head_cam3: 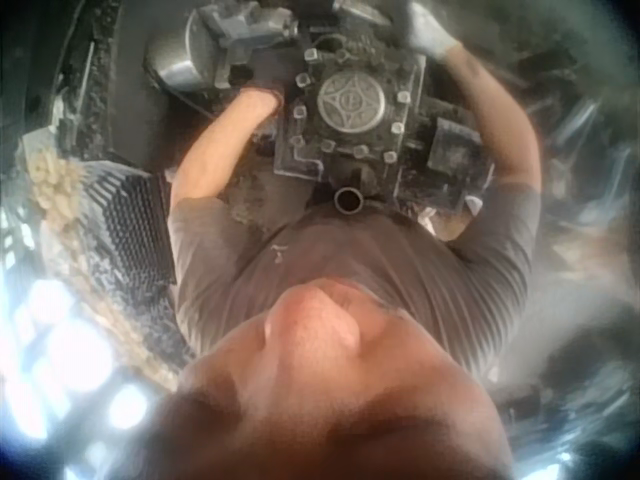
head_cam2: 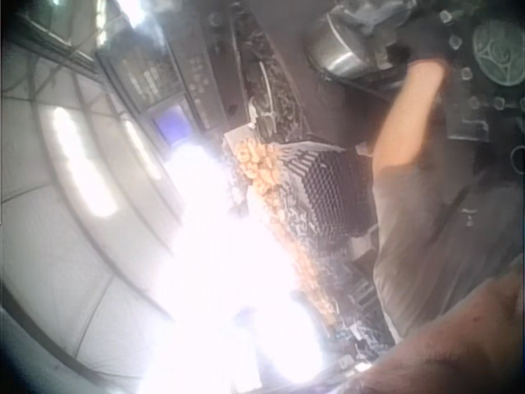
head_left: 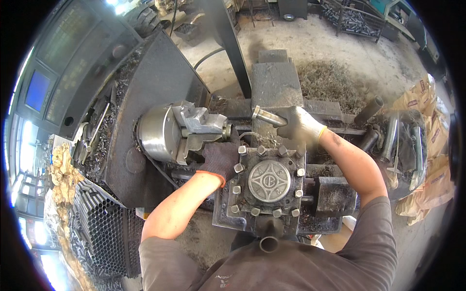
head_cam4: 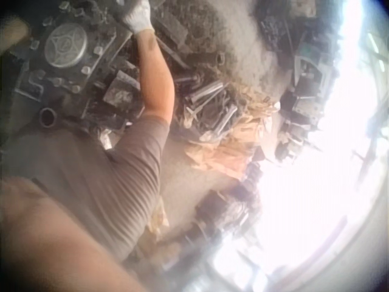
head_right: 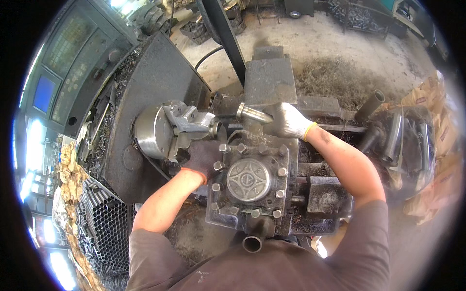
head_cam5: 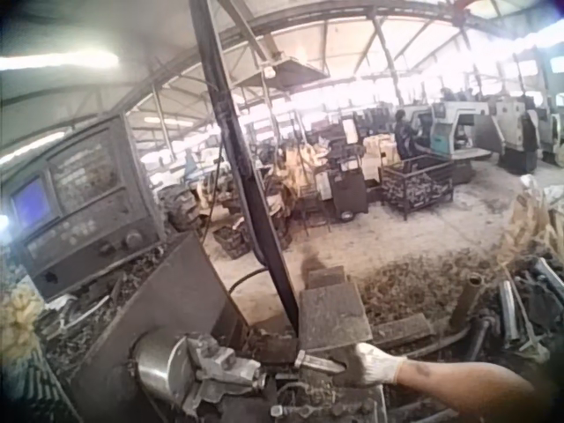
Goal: The person repeatedly loads hollow metal tubes into a lathe chuck, secures them, and removes them after machining. The person handles the tubes by hand and uses the machine controls to operate the lathe. Finished tubes are placed into a nearby stack.
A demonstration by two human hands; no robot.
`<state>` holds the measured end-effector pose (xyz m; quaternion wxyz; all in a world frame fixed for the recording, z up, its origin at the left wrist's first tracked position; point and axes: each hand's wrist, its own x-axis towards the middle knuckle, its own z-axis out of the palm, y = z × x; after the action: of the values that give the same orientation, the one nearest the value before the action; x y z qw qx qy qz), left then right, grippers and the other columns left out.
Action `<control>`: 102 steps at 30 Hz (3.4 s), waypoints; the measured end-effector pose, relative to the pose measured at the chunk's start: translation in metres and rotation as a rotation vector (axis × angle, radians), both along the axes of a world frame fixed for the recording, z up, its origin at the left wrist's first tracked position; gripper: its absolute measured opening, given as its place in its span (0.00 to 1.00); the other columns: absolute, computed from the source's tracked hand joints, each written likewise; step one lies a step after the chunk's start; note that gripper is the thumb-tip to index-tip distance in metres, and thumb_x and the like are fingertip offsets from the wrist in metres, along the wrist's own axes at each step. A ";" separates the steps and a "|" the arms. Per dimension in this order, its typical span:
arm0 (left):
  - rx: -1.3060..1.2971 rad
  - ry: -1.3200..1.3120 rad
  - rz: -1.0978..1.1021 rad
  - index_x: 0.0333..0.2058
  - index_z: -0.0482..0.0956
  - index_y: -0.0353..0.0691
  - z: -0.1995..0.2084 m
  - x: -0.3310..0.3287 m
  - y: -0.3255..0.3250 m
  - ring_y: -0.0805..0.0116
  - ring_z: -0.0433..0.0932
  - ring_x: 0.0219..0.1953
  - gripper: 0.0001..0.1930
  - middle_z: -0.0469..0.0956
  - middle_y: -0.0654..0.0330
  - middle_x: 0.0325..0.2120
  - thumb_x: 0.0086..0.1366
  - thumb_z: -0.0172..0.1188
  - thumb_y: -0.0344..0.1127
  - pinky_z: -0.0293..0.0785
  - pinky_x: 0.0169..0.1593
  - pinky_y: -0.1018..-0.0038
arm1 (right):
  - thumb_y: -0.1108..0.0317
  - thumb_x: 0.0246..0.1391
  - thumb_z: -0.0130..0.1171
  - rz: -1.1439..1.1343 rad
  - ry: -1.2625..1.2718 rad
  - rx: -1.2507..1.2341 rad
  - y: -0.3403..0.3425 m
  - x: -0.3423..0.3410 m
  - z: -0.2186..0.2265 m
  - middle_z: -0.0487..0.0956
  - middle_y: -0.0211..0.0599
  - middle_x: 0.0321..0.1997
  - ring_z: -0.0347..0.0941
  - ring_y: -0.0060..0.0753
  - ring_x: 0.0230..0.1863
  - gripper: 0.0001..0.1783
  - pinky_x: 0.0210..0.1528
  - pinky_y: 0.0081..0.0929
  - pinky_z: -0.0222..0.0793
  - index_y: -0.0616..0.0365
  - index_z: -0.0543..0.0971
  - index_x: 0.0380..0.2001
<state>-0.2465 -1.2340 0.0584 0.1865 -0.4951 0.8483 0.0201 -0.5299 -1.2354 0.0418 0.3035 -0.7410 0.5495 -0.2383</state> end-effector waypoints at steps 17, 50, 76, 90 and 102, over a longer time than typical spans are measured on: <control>-0.345 0.200 0.239 0.46 0.87 0.40 0.065 0.055 -0.118 0.41 0.83 0.51 0.25 0.85 0.43 0.47 0.76 0.49 0.55 0.75 0.58 0.46 | 0.48 0.58 0.68 0.242 0.305 -0.071 -0.017 0.056 -0.016 0.87 0.47 0.36 0.85 0.55 0.39 0.22 0.44 0.47 0.81 0.52 0.84 0.47; -0.533 0.276 0.218 0.38 0.90 0.46 0.049 0.051 -0.124 0.41 0.86 0.43 0.26 0.88 0.46 0.39 0.75 0.46 0.56 0.79 0.52 0.47 | 0.52 0.57 0.66 0.266 0.302 0.055 -0.026 0.062 0.016 0.88 0.52 0.45 0.85 0.55 0.47 0.22 0.51 0.47 0.80 0.56 0.86 0.47; -0.203 1.459 0.454 0.34 0.82 0.35 -0.096 0.183 0.143 0.54 0.82 0.34 0.16 0.82 0.54 0.29 0.75 0.57 0.42 0.77 0.38 0.62 | 0.62 0.52 0.76 -0.966 -0.268 0.007 0.234 -0.160 -0.106 0.89 0.33 0.34 0.82 0.24 0.35 0.15 0.44 0.32 0.79 0.59 0.88 0.40; -0.582 1.110 1.172 0.66 0.72 0.32 -0.197 0.464 0.221 0.50 0.81 0.55 0.31 0.77 0.45 0.61 0.81 0.50 0.55 0.79 0.57 0.58 | 0.62 0.52 0.70 0.219 0.649 0.314 0.043 -0.012 0.043 0.88 0.44 0.46 0.86 0.44 0.44 0.18 0.50 0.40 0.82 0.60 0.87 0.44; -0.617 1.208 0.697 0.46 0.84 0.40 -0.088 0.194 0.160 0.55 0.85 0.41 0.15 0.85 0.56 0.38 0.59 0.72 0.33 0.80 0.51 0.61 | 0.58 0.51 0.73 0.539 0.458 -0.067 -0.093 0.103 0.043 0.87 0.44 0.34 0.81 0.41 0.30 0.25 0.34 0.38 0.76 0.55 0.86 0.52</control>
<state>-0.0527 -1.0744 -0.0291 -0.4741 -0.6671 0.5646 0.1071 -0.4267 -1.3283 0.0845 0.1999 -0.9031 0.3801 0.0050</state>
